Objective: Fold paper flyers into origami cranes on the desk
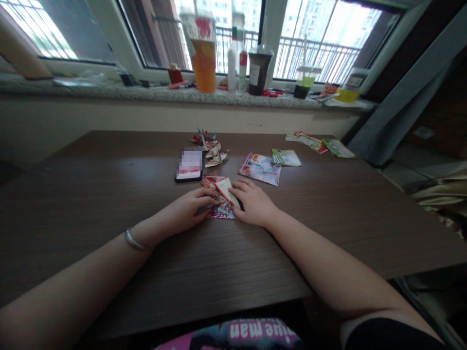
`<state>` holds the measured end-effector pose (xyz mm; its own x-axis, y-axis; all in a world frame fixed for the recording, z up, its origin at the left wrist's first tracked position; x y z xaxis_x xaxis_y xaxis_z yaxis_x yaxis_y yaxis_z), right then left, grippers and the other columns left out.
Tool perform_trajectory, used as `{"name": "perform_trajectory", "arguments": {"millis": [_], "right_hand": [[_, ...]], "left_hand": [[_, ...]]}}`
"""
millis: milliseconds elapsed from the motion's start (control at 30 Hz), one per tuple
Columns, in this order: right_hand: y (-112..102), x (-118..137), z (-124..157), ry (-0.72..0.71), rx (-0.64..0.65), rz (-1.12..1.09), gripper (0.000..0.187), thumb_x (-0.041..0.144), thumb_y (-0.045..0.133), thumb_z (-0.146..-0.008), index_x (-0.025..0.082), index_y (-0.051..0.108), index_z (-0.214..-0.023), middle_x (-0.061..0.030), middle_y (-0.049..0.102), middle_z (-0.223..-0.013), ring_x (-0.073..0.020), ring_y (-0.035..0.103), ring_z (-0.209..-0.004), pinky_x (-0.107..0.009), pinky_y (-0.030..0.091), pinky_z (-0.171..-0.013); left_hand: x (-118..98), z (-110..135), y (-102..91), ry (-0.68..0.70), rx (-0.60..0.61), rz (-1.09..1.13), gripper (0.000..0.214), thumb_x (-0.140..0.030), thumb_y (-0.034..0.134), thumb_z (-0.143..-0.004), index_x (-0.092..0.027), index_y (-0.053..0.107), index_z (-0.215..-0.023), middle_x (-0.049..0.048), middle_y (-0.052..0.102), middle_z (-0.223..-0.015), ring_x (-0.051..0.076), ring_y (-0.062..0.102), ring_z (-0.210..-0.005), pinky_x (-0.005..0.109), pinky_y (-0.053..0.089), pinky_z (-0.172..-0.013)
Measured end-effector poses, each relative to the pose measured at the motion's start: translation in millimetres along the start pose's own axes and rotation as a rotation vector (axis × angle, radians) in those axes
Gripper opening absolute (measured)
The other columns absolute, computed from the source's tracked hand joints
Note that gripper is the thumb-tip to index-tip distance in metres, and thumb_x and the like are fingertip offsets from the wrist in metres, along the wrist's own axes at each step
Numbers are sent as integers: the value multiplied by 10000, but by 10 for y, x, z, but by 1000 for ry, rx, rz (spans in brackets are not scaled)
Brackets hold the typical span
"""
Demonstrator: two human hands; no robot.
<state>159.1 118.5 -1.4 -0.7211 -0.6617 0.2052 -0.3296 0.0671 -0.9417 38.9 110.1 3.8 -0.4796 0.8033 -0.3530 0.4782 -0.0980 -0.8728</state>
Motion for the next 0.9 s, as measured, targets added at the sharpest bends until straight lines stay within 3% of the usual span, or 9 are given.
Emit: {"name": "perform_trajectory", "arguments": {"millis": [300,433,633,800,900], "right_hand": [[-178,11,12,-4,-161,-70,550,103,510,-767,184,497,-1311,-116,521,-1344,-252,454,-1257,-477,388,-1074],[-159,-41,27,-39,-152,-19,551,109,497,-802,221,486,-1342,-115,422,-1431,-267,381,-1327,-516,353,-1096],[-156,-196,40,18,-162,73,551,157,586,-766,213,544,-1313,-102,227,-1554,-342,212,-1412,-577,276,-1123],[-115,-153,39,-57,-84,73,561,109,536,-780,301,570,-1306,-23,358,-1519,-320,205,-1416,-599,280,-1108],[-106,-98,39,-108,-57,39,591,109,537,-767,302,556,-1325,-10,444,-1470,-310,235,-1409,-607,279,-1101]], "left_hand": [[9,7,18,48,-6,6,185,-137,548,-877,-184,664,-1014,88,605,-1190,216,582,-1088,375,485,-969],[23,8,28,47,1,-17,176,-148,556,-881,-179,673,-1008,99,610,-1219,227,583,-1115,392,476,-989],[21,7,50,23,34,-45,201,-153,551,-880,-183,662,-1044,90,617,-1271,224,549,-1202,421,432,-1056],[-25,4,54,-7,89,-60,417,-124,501,-890,-189,540,-1300,107,573,-1331,227,506,-1258,434,414,-1074],[-92,-7,44,25,104,13,468,-76,474,-882,-215,519,-1326,94,544,-1368,212,466,-1299,445,377,-1105]]}}
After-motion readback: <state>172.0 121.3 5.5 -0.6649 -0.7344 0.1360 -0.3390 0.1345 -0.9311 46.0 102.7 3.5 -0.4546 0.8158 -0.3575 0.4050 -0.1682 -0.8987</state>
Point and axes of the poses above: each hand's wrist, its own z-axis away from the middle knuckle, its own y-axis out of the palm, x = y × z, the point moved 9 cm from there along -z, towards the middle knuckle
